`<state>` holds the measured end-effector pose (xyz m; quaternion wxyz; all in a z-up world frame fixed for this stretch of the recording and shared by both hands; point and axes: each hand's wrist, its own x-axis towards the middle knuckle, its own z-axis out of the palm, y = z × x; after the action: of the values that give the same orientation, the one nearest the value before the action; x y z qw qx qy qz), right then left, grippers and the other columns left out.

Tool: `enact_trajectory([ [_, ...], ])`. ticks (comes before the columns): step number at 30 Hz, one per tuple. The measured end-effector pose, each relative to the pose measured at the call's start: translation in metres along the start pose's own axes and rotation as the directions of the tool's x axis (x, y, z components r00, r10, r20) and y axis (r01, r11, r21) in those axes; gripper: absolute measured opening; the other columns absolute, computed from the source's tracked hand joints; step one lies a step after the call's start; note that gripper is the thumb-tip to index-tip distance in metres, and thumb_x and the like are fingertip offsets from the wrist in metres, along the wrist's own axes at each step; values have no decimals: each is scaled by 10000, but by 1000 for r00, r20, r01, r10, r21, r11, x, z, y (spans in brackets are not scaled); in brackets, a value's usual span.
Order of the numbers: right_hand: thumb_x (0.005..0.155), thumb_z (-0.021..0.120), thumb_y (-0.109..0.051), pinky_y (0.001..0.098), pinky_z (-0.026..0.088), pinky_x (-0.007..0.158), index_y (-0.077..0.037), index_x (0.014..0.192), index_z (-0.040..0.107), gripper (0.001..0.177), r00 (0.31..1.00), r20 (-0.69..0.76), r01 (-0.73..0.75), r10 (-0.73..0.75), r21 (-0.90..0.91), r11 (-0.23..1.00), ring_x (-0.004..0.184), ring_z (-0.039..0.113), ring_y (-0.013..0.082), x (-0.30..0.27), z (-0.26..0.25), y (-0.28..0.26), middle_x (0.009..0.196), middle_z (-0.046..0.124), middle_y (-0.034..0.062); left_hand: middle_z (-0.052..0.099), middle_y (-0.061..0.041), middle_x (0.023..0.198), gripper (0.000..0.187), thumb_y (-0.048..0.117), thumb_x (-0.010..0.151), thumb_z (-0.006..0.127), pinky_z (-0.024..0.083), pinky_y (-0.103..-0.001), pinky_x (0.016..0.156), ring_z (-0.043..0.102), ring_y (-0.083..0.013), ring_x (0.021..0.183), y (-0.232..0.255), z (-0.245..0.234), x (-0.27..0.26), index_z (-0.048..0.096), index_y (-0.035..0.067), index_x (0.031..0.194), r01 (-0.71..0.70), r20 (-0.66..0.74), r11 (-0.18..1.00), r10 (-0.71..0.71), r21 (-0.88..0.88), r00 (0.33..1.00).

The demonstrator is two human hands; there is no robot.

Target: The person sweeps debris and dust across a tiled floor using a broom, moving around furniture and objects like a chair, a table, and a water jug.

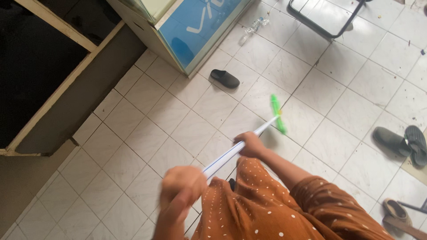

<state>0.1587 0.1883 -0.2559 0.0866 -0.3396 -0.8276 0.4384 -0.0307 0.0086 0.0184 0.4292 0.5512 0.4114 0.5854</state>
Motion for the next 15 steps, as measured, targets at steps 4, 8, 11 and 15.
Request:
enact_trajectory([
  [4,775,779,-217,400,575,749,-68,918,776,207,918,140,328,-371,259,909,813,730,309,59,28,-72,878,759,138,566,-52,599,208,9,789,576,488,-351,546,631,-223,566,70,-27,36,489,63,608,-156,237,845,36,511,971],
  [8,859,746,-287,415,532,734,-50,888,728,240,882,322,214,-345,377,901,824,705,319,169,38,-60,860,732,161,475,-56,593,127,31,651,598,365,-357,524,513,-249,555,14,-28,149,482,46,601,-307,283,707,155,637,946],
  [11,680,761,-238,423,515,682,-64,897,768,278,916,232,256,-327,288,923,738,669,361,221,15,-4,812,717,199,415,-65,559,189,52,698,601,345,-392,525,443,-255,508,-35,-48,229,449,44,585,-231,228,926,166,297,959],
  [15,587,829,-223,418,529,631,-36,848,718,340,979,8,198,-204,210,957,708,689,330,227,-68,110,751,700,195,493,-65,609,171,74,816,560,410,-385,565,503,-250,560,-96,-44,294,511,39,655,-105,260,988,73,113,963],
])
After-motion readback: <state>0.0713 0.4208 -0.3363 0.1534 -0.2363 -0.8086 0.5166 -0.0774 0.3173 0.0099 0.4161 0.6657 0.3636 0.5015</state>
